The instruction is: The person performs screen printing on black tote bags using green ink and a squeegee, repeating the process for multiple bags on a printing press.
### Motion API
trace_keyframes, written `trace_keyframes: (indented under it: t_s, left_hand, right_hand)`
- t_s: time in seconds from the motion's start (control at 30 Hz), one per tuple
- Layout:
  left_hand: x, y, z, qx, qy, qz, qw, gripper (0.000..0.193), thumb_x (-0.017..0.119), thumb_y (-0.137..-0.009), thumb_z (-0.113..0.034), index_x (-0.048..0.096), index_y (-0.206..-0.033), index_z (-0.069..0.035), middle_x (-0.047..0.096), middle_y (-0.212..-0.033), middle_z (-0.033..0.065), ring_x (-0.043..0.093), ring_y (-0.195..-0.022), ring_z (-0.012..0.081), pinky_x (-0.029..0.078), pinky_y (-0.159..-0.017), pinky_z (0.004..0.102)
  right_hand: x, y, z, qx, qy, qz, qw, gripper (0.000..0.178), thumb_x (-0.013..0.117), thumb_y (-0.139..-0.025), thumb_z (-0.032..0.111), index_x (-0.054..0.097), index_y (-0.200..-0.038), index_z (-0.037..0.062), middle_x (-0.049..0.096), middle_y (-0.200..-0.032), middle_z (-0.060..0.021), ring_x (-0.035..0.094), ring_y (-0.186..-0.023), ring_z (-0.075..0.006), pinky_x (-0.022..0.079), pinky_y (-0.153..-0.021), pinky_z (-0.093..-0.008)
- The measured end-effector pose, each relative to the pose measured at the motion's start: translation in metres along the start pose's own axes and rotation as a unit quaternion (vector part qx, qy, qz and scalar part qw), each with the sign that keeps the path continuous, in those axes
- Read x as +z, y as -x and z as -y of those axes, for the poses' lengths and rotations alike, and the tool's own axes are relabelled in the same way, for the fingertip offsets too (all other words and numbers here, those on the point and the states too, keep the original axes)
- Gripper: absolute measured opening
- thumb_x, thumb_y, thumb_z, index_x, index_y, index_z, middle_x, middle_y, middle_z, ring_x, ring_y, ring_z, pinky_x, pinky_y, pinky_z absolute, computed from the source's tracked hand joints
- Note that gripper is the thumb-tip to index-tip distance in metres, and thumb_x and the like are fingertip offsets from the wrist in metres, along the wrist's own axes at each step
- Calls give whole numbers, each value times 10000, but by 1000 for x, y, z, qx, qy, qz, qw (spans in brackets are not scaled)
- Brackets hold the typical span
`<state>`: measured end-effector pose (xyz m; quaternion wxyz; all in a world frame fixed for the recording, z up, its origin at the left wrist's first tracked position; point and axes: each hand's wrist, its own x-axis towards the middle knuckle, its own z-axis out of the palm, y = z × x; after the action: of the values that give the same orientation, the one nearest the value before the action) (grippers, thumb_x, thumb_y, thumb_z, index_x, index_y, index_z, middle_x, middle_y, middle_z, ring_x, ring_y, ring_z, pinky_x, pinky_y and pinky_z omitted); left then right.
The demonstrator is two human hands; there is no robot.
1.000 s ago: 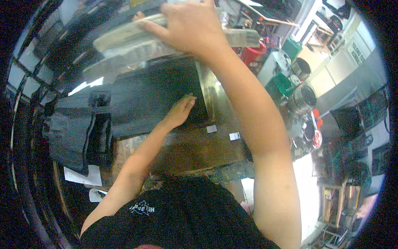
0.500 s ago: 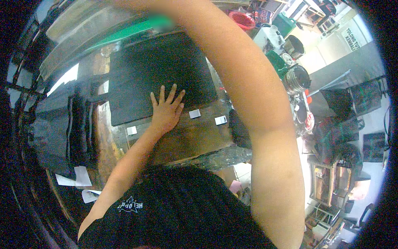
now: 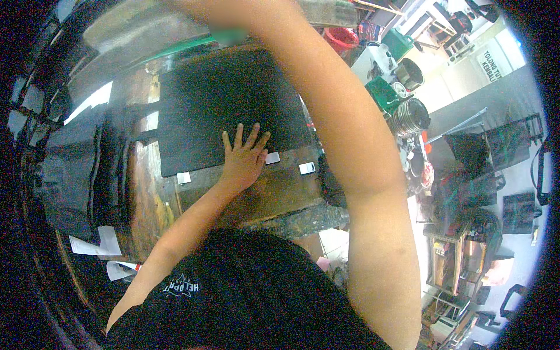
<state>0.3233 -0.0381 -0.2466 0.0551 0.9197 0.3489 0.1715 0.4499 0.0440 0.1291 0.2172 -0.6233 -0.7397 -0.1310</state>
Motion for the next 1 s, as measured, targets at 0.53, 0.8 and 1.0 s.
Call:
trace_keyframes:
  t_s: [0.53,0.8,1.0]
  left_hand:
    - [-245,35,104,-176,555,-276,765,718,895,-833,-97,524,-1443,-15,736,-1111,66,685,-1000,145,537,-923,290]
    - [-122,140,106,-297,331,-201,873,979,1036,-605,-291,586,-1417,22,757,-1182,126,720,-1015,220,524,-943,395]
    - [-87,158,112,-248,119,-236,932,1192,987,-562,-549,528,-1489,43,739,-1158,135,661,-1058,299,366,-972,415]
  right_hand:
    - [64,99,8,-80,86,-184,976,574,626,-950,638,733,-982,75,722,-894,-145,683,-876,-336,408,-845,-501]
    - [140,177,2,-39,16,129,991,587,868,-767,251,565,-1256,134,657,-1155,-104,631,-1095,-325,409,-965,-575]
    - [133,167,-10,2,-17,178,984,569,881,-761,286,576,-1212,122,676,-1085,-118,637,-1116,-359,410,-885,-531]
